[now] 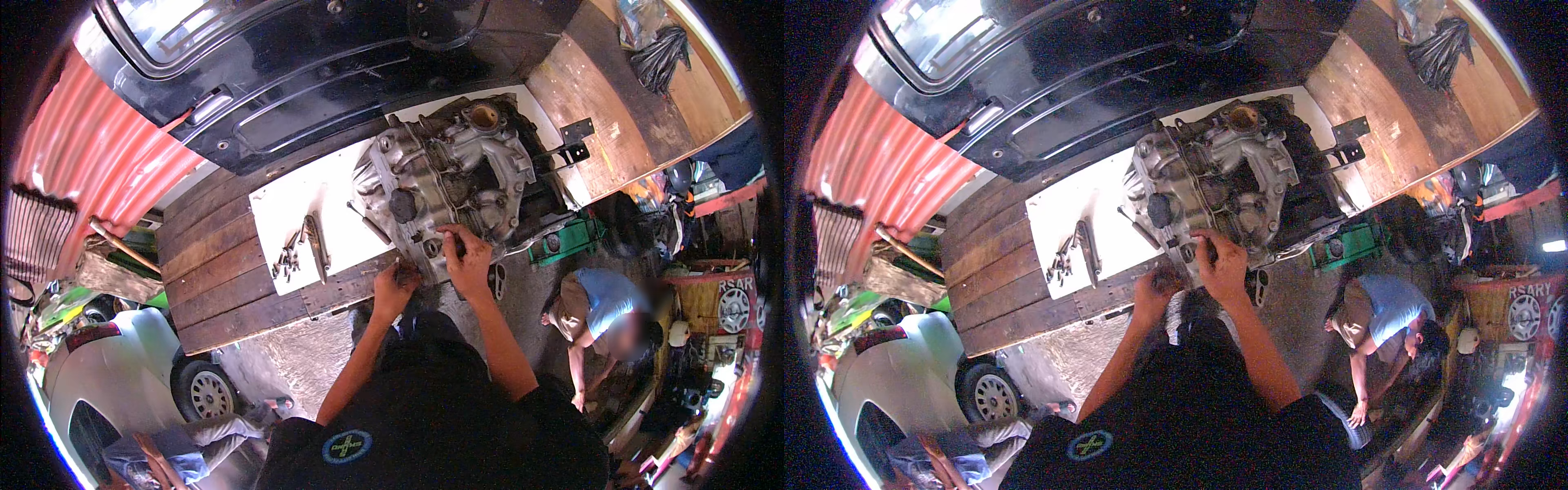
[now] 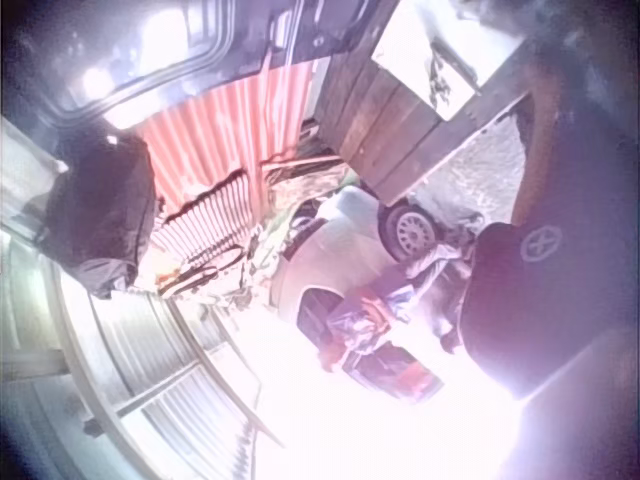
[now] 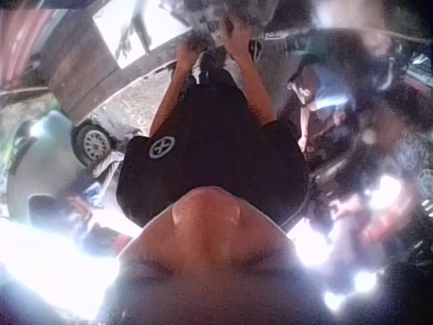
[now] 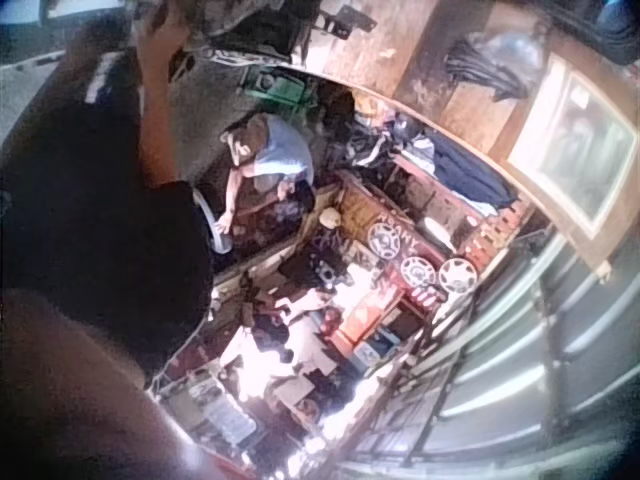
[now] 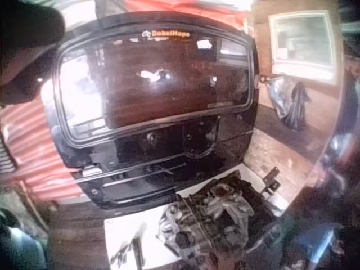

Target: The person uses a wrench to loosen and remove bolts from a car engine block resting on a wooden workbench. They place the removed bolts on a white sheet beside the engine and continue working on different bolt locations.

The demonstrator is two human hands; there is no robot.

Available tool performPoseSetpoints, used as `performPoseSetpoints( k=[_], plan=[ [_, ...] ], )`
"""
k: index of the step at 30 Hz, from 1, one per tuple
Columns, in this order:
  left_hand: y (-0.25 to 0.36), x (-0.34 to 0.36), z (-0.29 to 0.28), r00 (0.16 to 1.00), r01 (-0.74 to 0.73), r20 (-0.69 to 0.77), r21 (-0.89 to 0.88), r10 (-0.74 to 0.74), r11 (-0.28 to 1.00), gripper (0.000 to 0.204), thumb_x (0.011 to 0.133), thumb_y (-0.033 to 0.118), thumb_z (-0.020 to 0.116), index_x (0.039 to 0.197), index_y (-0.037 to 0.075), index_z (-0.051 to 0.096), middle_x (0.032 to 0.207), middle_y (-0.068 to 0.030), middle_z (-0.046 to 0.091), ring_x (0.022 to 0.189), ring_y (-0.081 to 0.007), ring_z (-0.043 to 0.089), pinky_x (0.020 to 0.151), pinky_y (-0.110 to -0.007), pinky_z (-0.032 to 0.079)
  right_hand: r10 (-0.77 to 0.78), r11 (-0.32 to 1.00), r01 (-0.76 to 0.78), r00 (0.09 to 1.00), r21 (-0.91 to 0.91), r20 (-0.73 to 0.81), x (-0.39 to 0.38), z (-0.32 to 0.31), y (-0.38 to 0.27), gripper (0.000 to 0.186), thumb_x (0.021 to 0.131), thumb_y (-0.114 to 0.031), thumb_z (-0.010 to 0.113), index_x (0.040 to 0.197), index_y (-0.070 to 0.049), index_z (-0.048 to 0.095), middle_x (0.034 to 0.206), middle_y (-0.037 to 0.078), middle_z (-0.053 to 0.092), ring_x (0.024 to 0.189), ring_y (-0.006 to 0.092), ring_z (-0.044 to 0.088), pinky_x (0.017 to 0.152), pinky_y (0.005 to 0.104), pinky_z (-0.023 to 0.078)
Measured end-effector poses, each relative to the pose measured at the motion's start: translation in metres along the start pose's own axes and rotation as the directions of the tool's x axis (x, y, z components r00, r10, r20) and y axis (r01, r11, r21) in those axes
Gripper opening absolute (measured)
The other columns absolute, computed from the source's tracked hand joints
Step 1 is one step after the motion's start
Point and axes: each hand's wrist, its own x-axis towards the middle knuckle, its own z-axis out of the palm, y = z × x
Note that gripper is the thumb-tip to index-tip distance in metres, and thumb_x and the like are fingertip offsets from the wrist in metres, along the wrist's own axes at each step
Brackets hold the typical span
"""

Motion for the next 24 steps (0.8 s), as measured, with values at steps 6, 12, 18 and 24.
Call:
performPoseSetpoints(
  k=[6, 12, 18, 24],
  plan=[
    [-0.001, 0.0, -0.013, 1.0, 0.01, 0.025, 0.096, -0.012, 0.995, 0.018, 0.081, 0.012, 0.071, 0.094, 0.001, 0.069, 0.084, -0.0137, 0.071, 0.078, -0.023, 0.07, 0.072, -0.034, 0.052, -0.065, 0.998, 0.064, 0.993, -0.011, -0.098, 0.0, 0.006, 0.001, 0.016, 0.094, -0.012, 0.054, 0.094, -0.004, 0.068, 0.063, 0.006, 0.06, 0.052, 0.0129, 0.056, 0.051, 0.0285, 0.043],
    [-0.021, -0.001, -0.013, 0.997, 0.06, 0.052, -0.168, -0.052, 0.984, 0.019, 0.083, 0.014, 0.071, 0.096, 0.0, 0.066, 0.087, -0.0115, 0.071, 0.081, -0.0196, 0.067, 0.075, -0.034, 0.051, -0.004, 1.0, 0.001, 0.992, -0.022, -0.122, -0.004, 0.008, -0.003, 0.018, 0.095, -0.014, 0.054, 0.094, -0.004, 0.069, 0.064, 0.006, 0.061, 0.053, 0.0142, 0.058, 0.051, 0.0289, 0.043],
    [-0.034, 0.006, 0.007, 0.993, 0.082, 0.101, -0.186, -0.064, 0.979, 0.022, 0.081, 0.011, 0.073, 0.097, -0.001, 0.065, 0.088, -0.01, 0.071, 0.081, -0.0175, 0.066, 0.076, -0.032, 0.051, -0.074, 0.995, 0.064, 0.985, -0.072, -0.153, -0.005, 0.008, 0.0, 0.019, 0.095, -0.016, 0.055, 0.093, -0.004, 0.069, 0.06, 0.006, 0.059, 0.05, 0.0143, 0.056, 0.049, 0.0291, 0.042],
    [-0.034, 0.005, 0.005, 0.994, 0.06, 0.103, -0.148, -0.045, 0.987, 0.023, 0.08, 0.009, 0.074, 0.098, -0.003, 0.066, 0.089, -0.0099, 0.071, 0.08, -0.0178, 0.066, 0.076, -0.031, 0.051, 0.024, 0.996, -0.032, 0.995, -0.078, -0.093, -0.007, 0.005, -0.004, 0.013, 0.09, -0.012, 0.058, 0.095, -0.007, 0.068, 0.086, 0.013, 0.07, 0.074, 0.0306, 0.068, 0.068, 0.0364, 0.052]
  ],
)
